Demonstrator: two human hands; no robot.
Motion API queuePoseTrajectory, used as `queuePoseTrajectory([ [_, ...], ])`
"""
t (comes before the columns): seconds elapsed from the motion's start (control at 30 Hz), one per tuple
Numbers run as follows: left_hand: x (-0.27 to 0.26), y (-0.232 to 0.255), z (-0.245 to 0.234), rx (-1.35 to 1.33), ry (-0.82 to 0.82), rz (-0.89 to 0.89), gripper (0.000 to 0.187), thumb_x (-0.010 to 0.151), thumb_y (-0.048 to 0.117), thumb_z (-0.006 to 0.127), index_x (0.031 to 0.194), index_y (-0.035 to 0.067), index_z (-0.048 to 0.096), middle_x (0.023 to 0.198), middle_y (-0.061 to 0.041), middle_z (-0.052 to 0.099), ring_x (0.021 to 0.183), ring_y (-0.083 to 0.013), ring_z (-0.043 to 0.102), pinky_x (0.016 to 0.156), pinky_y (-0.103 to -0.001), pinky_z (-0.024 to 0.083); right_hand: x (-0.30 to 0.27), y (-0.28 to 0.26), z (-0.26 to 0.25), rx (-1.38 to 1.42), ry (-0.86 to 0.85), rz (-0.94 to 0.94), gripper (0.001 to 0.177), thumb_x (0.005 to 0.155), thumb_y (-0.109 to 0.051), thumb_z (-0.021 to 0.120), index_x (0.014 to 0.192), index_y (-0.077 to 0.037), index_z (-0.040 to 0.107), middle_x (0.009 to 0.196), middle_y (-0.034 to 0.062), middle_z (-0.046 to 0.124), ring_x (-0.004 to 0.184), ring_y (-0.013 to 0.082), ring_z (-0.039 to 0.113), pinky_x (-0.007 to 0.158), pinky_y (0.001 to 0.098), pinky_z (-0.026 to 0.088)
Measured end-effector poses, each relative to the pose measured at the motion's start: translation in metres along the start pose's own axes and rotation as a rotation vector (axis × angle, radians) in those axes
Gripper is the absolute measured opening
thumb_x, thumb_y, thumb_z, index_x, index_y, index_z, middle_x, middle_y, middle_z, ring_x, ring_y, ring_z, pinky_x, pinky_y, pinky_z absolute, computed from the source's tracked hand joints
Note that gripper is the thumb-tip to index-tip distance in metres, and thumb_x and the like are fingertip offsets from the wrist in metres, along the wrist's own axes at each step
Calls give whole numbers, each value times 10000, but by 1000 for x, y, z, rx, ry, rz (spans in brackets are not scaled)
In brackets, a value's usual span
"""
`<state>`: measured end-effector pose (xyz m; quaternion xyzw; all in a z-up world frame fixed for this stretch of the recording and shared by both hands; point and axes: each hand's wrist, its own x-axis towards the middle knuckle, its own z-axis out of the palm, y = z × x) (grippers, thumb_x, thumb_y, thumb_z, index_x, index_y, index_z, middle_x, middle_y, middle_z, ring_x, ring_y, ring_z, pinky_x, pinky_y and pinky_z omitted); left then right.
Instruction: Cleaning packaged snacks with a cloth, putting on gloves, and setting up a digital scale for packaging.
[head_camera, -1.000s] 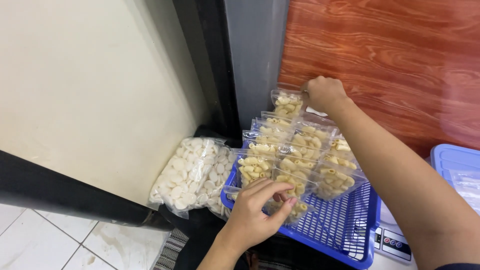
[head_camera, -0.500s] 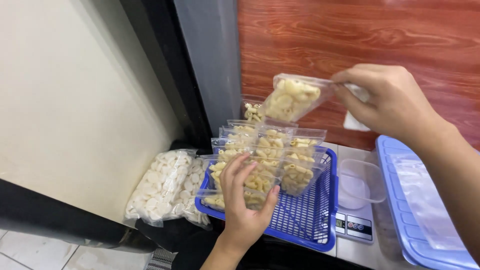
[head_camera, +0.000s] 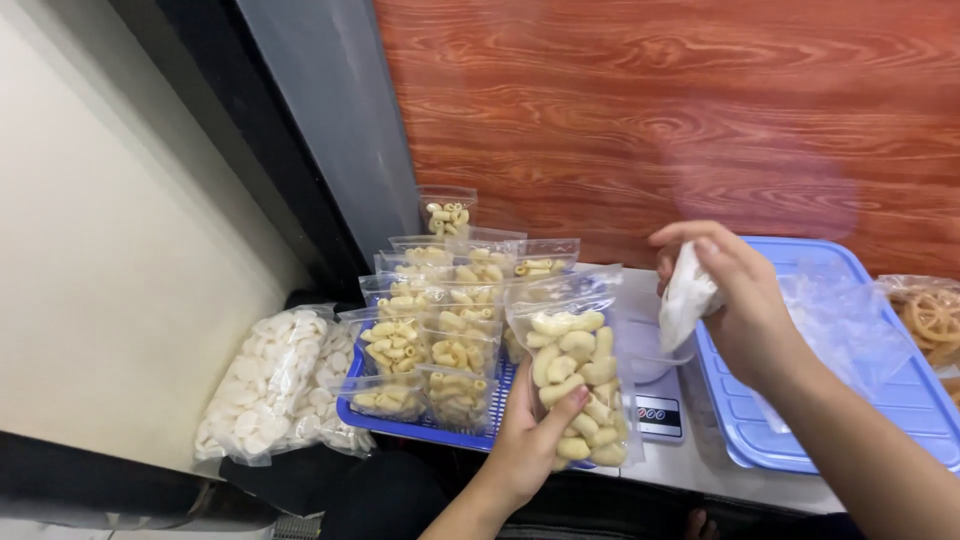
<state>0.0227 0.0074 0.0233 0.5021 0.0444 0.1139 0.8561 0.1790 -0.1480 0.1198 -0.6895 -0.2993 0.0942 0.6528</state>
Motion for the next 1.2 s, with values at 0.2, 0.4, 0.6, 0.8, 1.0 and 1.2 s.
queuePoseTrajectory([
  [0.2,4,-10,8,67,16,-130,658,894,168,695,1473,134,382,1415,-96,639,1282,-188,637,1057,-333,555,-23,37,22,235,163,-179,606,785,-89,437,1389,-61,467,1212,142,570,1097,220,540,916,336,449],
  [0.4,16,-28,-9,92,41,11,915,720,109,857,1507,135,393,1409,-128,663,1236,-199,670,1020,-326,560,-64,40,59,-507,-352,-458,753,1003,-372,484,1596,-9,195,1549,196,422,1474,346,360,1201,593,140],
  [0.6,12,-23,-23,157,-16,14,931,652,147,914,1459,102,451,1236,-112,724,1076,-173,713,926,-297,584,-54,40,53,-751,-551,-634,821,1031,-578,273,1624,-27,135,1685,186,288,1588,351,220,1170,728,-196],
  [0.8,8,-15,-17,203,-100,44,894,722,124,856,1492,102,401,1356,-112,661,1175,-165,670,981,-294,569,-53,49,54,-814,-437,-565,766,1032,-545,316,1634,-86,198,1722,167,178,1601,331,161,1192,685,-143],
  [1.0,0,7,-8,219,-151,111,949,781,97,798,1555,125,250,1478,-149,529,1299,-235,604,1064,-337,533,-42,56,54,-805,-470,-637,734,1048,-526,297,1624,-76,226,1710,159,232,1595,337,202,1214,673,-151],
  [1.2,5,2,-16,323,-117,62,961,778,185,780,1572,119,244,1433,-118,583,1208,-159,635,984,-281,545,-42,54,59,-767,-512,-663,831,1009,-610,335,1626,-68,209,1713,189,211,1604,374,172,1241,654,-74],
])
